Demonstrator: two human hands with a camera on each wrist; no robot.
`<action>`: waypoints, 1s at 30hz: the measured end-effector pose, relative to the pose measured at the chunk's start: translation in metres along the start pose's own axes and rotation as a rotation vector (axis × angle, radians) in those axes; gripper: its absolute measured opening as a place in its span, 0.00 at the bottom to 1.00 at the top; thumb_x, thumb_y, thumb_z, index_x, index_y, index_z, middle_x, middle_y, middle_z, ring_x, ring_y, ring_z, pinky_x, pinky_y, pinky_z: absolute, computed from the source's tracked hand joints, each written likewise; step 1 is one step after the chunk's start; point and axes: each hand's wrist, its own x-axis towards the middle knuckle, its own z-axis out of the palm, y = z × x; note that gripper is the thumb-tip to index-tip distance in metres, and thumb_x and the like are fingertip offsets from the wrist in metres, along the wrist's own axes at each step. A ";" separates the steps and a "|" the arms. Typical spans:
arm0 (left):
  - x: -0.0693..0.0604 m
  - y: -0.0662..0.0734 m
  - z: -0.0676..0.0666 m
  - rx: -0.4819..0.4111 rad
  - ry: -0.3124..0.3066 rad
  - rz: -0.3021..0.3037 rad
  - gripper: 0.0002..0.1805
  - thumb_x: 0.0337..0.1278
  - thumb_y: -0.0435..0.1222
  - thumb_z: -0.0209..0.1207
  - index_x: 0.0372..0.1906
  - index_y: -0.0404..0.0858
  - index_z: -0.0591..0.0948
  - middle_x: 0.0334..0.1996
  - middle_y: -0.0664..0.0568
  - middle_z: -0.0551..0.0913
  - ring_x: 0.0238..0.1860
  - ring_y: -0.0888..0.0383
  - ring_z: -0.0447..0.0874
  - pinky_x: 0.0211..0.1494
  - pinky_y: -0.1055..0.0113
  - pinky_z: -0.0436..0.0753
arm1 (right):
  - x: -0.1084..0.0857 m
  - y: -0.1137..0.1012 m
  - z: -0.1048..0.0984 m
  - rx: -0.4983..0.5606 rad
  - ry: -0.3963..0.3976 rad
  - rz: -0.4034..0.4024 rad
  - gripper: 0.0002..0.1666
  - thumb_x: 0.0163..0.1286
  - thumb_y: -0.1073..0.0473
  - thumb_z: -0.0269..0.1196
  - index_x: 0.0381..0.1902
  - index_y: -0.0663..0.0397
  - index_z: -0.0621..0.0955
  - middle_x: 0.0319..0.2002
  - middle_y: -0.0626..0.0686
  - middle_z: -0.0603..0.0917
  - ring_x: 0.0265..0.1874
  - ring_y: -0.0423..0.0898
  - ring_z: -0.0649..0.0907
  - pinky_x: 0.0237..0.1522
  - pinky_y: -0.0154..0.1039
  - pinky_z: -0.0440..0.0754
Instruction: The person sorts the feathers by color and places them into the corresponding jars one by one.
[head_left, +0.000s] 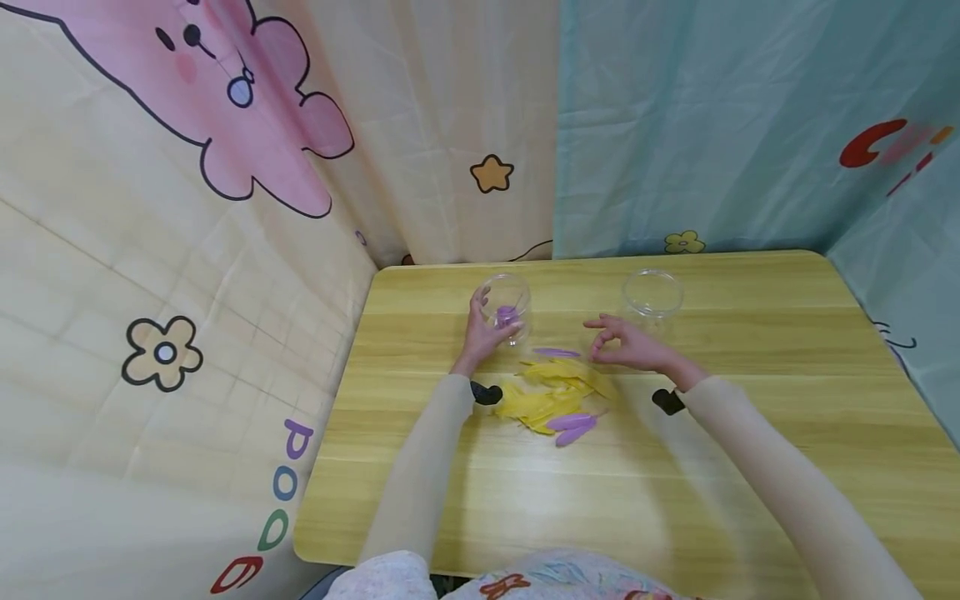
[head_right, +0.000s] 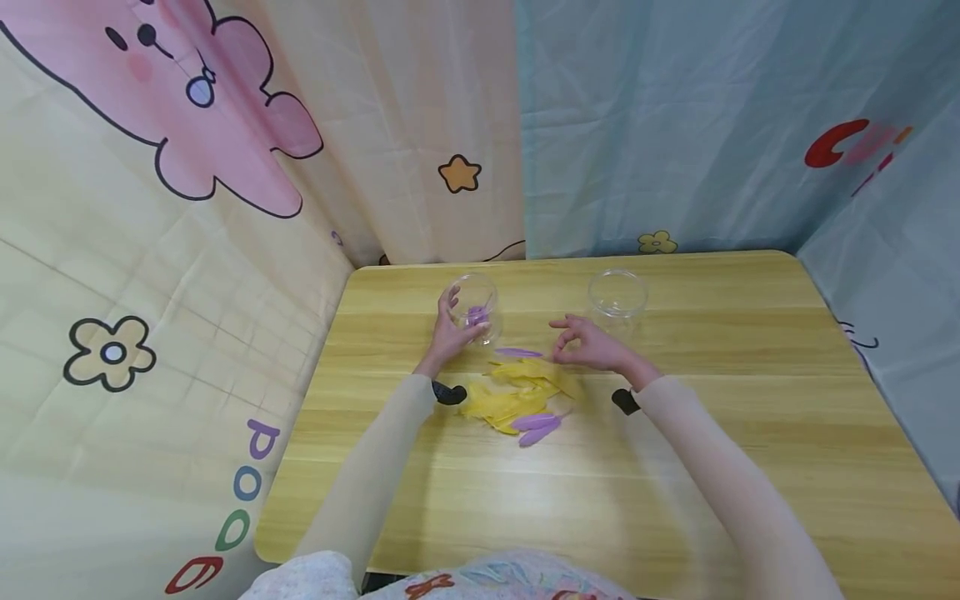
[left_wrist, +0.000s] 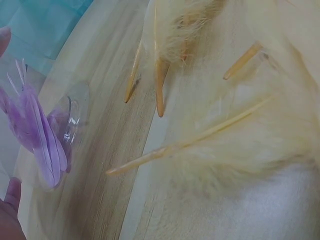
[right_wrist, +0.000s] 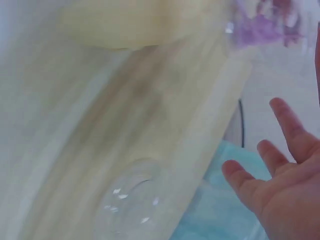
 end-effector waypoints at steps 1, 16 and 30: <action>0.000 0.000 0.000 -0.005 -0.002 0.001 0.57 0.39 0.39 0.75 0.73 0.55 0.49 0.71 0.60 0.54 0.69 0.56 0.51 0.66 0.51 0.61 | 0.005 -0.004 -0.003 0.018 0.015 0.020 0.06 0.60 0.59 0.68 0.26 0.52 0.83 0.63 0.68 0.67 0.68 0.68 0.50 0.64 0.67 0.44; 0.001 -0.001 0.002 0.011 0.011 0.020 0.58 0.39 0.39 0.75 0.73 0.54 0.49 0.70 0.59 0.54 0.69 0.54 0.52 0.67 0.52 0.59 | 0.089 -0.066 -0.014 -0.075 0.102 0.258 0.15 0.60 0.55 0.65 0.22 0.61 0.82 0.53 0.68 0.77 0.54 0.58 0.75 0.45 0.45 0.75; 0.003 -0.004 0.003 0.000 0.013 0.038 0.57 0.38 0.39 0.75 0.72 0.52 0.50 0.70 0.58 0.55 0.69 0.54 0.52 0.67 0.53 0.60 | 0.119 -0.087 -0.006 -0.283 0.166 0.291 0.27 0.68 0.44 0.57 0.17 0.57 0.82 0.27 0.56 0.80 0.30 0.54 0.74 0.24 0.43 0.71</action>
